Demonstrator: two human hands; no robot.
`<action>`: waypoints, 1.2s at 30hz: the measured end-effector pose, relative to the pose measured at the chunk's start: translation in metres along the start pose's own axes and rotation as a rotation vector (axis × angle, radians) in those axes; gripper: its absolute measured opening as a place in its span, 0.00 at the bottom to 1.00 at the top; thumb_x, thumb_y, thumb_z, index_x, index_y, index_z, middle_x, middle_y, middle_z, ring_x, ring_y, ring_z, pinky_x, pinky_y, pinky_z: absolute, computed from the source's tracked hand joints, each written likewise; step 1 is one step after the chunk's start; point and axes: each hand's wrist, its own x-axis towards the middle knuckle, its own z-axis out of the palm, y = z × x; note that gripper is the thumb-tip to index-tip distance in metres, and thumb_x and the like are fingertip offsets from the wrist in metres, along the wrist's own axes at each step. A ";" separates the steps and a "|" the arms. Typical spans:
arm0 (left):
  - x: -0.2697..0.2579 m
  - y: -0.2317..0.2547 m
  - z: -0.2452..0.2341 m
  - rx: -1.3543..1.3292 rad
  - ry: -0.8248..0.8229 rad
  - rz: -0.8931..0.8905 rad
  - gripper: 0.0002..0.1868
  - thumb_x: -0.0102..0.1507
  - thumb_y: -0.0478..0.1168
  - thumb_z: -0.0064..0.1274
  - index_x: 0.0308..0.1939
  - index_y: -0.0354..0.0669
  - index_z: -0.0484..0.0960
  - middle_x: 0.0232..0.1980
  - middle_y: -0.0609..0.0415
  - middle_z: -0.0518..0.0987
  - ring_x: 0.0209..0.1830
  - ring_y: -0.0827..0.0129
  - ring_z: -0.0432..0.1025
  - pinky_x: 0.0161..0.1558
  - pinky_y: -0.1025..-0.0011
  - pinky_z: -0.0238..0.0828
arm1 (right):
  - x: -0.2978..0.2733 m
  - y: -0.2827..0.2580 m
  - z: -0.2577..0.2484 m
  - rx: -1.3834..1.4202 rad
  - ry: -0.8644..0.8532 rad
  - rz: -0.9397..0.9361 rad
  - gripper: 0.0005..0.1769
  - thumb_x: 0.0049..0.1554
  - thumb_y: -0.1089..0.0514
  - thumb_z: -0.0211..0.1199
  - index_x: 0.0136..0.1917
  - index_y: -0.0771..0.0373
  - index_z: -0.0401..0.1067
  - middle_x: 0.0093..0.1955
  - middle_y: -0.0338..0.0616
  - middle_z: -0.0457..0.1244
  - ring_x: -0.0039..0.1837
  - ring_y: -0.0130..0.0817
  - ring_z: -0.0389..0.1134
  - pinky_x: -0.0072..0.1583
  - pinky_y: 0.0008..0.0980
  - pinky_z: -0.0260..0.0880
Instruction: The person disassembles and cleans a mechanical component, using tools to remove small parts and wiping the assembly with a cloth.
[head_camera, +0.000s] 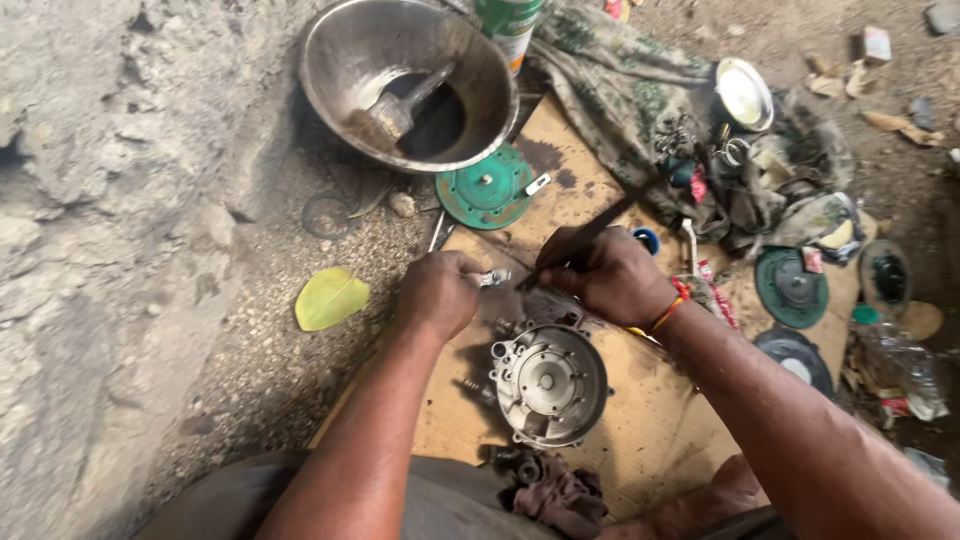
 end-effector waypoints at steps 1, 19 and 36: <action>0.001 0.002 0.001 -0.031 -0.028 -0.032 0.11 0.63 0.36 0.53 0.46 0.50 0.87 0.50 0.49 0.86 0.47 0.61 0.81 0.52 0.65 0.77 | -0.003 -0.003 -0.003 0.013 0.052 0.014 0.06 0.54 0.66 0.68 0.47 0.64 0.78 0.40 0.43 0.69 0.43 0.31 0.70 0.46 0.34 0.71; -0.010 0.014 -0.015 -0.019 -0.097 -0.132 0.09 0.63 0.40 0.58 0.47 0.52 0.88 0.45 0.53 0.87 0.41 0.66 0.82 0.49 0.65 0.78 | -0.014 0.015 0.029 0.355 0.403 0.361 0.10 0.54 0.63 0.71 0.51 0.64 0.80 0.43 0.42 0.73 0.44 0.27 0.73 0.48 0.28 0.75; -0.011 0.009 -0.010 -0.073 -0.095 -0.145 0.08 0.63 0.39 0.57 0.42 0.54 0.90 0.43 0.54 0.88 0.41 0.65 0.83 0.48 0.66 0.80 | -0.009 0.034 0.056 -0.189 0.306 -0.168 0.06 0.57 0.61 0.70 0.49 0.61 0.80 0.41 0.42 0.72 0.42 0.31 0.73 0.45 0.32 0.72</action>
